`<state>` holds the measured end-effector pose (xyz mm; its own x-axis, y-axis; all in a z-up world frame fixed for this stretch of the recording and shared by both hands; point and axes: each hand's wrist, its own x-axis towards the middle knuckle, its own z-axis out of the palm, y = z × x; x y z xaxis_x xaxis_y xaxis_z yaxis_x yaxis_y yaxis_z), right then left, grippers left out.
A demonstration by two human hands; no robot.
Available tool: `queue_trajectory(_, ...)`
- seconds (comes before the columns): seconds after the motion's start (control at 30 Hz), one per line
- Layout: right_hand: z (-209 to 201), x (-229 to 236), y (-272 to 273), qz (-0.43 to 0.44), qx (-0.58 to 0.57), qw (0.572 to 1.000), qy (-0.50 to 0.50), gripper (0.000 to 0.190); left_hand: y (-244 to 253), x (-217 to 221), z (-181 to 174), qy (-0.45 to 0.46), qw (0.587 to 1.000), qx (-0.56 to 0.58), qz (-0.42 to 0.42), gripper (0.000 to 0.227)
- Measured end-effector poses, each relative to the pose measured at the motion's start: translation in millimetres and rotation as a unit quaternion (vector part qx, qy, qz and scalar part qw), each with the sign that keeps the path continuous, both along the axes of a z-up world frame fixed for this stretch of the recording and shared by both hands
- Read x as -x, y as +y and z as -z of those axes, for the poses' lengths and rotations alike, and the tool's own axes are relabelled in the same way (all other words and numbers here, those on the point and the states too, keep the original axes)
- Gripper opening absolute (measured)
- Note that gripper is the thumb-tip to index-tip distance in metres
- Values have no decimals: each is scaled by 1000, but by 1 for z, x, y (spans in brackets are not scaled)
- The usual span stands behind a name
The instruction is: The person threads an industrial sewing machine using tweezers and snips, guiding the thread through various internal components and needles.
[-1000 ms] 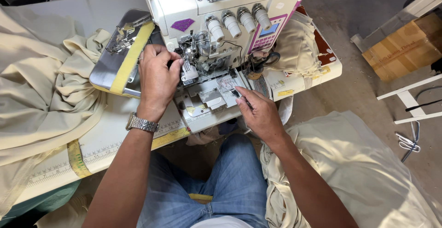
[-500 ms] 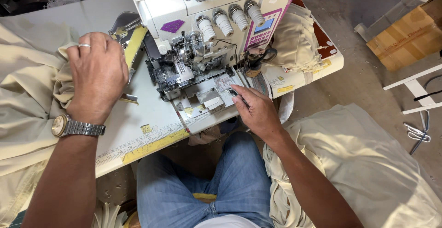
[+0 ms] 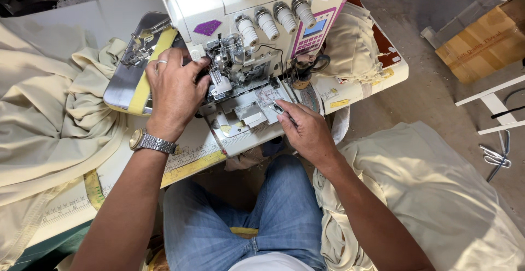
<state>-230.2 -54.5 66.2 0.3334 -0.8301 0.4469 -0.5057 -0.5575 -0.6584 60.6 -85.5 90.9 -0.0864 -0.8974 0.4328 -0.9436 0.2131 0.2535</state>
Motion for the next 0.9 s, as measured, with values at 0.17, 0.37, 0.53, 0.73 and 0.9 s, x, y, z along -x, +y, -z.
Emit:
queue_trajectory(0.17, 0, 6, 0, 8, -9, 1000, -2, 30, 1, -5, 6, -93, 990, 100, -18, 6)
queue_trajectory(0.37, 11, 18, -4, 12, 8, 999, 42, 36, 12, -36, -13, -54, 998, 19, -22, 12)
queue_trajectory(0.53, 17, 18, -7, 19, -7, 999, 40, 36, 16, -62, -15, -67, 997, 29, -33, 14)
queue_trajectory(0.73, 20, 14, -11, 8, 0, 999, 34, 36, 8, -83, -12, -117, 990, 67, -47, 12)
queue_trajectory(0.9, 23, 12, -13, 6, 3, 1000, 26, 35, 5, -82, -7, -179, 975, 102, -85, 8)
